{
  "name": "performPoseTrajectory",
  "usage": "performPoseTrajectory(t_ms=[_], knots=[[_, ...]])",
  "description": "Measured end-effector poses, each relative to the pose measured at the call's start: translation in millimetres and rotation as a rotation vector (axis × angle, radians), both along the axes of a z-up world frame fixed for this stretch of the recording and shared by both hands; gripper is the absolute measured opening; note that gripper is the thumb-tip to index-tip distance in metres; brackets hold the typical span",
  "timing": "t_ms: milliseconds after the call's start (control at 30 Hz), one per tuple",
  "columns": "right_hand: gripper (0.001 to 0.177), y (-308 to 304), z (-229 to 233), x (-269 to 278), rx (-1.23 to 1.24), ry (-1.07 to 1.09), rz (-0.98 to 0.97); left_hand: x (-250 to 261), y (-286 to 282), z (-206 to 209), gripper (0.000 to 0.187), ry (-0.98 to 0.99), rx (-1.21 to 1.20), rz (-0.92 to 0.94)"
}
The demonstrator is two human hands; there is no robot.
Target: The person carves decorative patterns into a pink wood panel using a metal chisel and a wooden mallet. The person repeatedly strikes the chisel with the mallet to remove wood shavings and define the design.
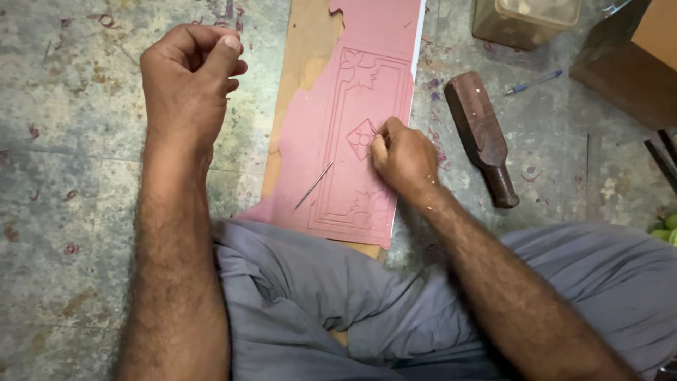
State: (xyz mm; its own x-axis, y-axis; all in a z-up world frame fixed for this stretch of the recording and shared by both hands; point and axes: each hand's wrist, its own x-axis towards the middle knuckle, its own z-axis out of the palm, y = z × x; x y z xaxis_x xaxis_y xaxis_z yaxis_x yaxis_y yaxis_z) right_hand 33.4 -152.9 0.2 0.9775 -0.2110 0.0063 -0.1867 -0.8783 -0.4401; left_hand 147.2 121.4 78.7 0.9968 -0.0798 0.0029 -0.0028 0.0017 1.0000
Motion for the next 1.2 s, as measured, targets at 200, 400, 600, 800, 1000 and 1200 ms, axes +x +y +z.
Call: performPoseTrajectory(t_ms=[200,400,600,800,1000,1200], knots=[[0.017,11.1,-6.8,3.9,-0.032,-0.036,-0.031,1.8,-11.5,-7.7,0.011,-0.049,0.001,-0.058],[0.018,6.4,-0.3,0.0,-0.043,0.022,-0.028,-0.3,-10.1,-10.5,0.012,-0.090,0.060,-0.090],[0.018,8.1,-2.4,8.3,-0.029,-0.053,-0.010,0.6,-15.6,-12.9,0.013,-0.048,0.080,-0.095],[0.018,5.3,8.4,0.4,0.091,-0.001,-0.063,-1.7,-21.6,-18.1,0.016,-0.059,0.129,-0.166],[0.019,9.6,1.6,-6.5,-0.067,-0.037,0.000,-2.2,-21.3,-14.0,0.016,-0.064,0.177,-0.181],[0.018,9.4,2.3,-1.7,-0.059,-0.004,0.005,-3.9,-23.8,-12.0,0.018,-0.097,0.206,-0.177]])
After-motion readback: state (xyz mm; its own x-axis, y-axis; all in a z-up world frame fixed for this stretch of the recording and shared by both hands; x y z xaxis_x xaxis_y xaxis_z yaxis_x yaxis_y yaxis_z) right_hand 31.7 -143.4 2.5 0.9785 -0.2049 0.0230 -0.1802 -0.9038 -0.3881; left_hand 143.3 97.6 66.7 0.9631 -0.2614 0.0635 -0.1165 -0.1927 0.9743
